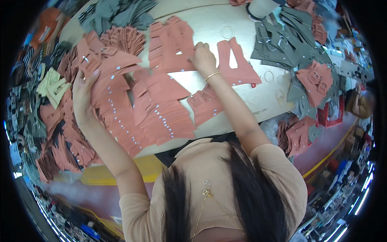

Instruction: The person repeatedly picks up pink fabric pieces from a table, aligns them, and stacks them into neat piles. The person also moves some pieces aside to reach others and occasionally adjusts the stacks. Other workers are visible in the background handling similar materials.

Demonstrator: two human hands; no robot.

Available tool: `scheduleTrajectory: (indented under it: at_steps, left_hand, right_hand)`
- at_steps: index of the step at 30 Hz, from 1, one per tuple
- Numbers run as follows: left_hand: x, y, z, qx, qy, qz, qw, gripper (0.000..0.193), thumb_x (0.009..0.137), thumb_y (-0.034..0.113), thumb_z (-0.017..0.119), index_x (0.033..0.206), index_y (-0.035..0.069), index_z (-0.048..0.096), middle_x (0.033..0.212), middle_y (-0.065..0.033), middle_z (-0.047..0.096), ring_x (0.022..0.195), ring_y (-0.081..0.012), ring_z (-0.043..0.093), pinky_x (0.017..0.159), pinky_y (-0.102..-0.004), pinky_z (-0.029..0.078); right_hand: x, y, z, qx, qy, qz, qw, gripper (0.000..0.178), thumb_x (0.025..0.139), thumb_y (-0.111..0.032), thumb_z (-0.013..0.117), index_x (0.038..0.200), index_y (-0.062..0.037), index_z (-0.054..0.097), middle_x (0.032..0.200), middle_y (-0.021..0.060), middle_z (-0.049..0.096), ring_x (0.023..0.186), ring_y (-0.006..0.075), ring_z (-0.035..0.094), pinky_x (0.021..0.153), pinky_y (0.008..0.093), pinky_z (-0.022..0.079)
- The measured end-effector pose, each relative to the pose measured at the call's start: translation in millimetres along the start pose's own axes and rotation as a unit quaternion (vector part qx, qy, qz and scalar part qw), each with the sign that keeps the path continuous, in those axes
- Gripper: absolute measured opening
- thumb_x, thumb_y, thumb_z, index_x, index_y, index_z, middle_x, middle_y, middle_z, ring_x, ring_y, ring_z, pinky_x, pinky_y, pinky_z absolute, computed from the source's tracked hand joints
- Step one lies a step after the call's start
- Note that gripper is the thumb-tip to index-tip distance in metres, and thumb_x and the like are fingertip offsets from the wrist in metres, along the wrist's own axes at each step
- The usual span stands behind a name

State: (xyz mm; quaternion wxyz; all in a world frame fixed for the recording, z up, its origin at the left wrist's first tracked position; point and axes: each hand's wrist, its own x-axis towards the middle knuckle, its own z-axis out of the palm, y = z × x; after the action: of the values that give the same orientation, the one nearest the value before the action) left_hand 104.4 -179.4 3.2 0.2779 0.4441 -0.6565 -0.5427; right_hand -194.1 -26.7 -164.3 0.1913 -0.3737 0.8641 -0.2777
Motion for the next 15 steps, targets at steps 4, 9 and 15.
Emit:
scheduleTrajectory:
  at_steps: [4, 9, 15]
  left_hand:
    - [6.9, 9.9, 20.2, 0.085, 0.002, 0.023, 0.996, 0.061, 0.083, 0.012, 0.067, 0.135, -0.007, 0.042, 0.127, -0.0135, 0.054, 0.117, -0.0193, 0.049, 0.105, -0.0314, 0.033]
    - [20.4, 24.1, 72.0, -0.057, -0.043, 0.047, 0.996, 0.059, 0.084, 0.013, 0.067, 0.136, -0.002, 0.043, 0.128, -0.0096, 0.053, 0.113, -0.0171, 0.05, 0.105, -0.0317, 0.031]
    - [15.2, -50.2, 156.5, 0.017, -0.132, 0.01, 0.991, 0.052, 0.083, 0.017, 0.069, 0.126, -0.003, 0.049, 0.117, -0.0124, 0.057, 0.109, -0.0216, 0.053, 0.097, -0.0362, 0.04]
  right_hand:
    - [0.7, 0.7, 5.9, -0.067, 0.036, -0.025, 0.997, 0.03, 0.071, -0.012, 0.07, 0.095, 0.0033, 0.061, 0.102, 0.017, 0.059, 0.1, 0.0313, 0.056, 0.086, 0.0399, 0.051]
    - [2.6, -5.2, -0.3, 0.107, -0.058, -0.006, 0.993, 0.032, 0.072, -0.009, 0.071, 0.097, 0.0024, 0.054, 0.106, 0.0248, 0.061, 0.094, 0.0378, 0.063, 0.08, 0.0448, 0.051]
    - [4.2, 21.5, -120.9, 0.025, -0.089, -0.113, 0.989, 0.032, 0.089, -0.027, 0.058, 0.107, -0.0011, 0.062, 0.094, 0.0215, 0.066, 0.081, 0.0322, 0.066, 0.072, 0.0409, 0.05]
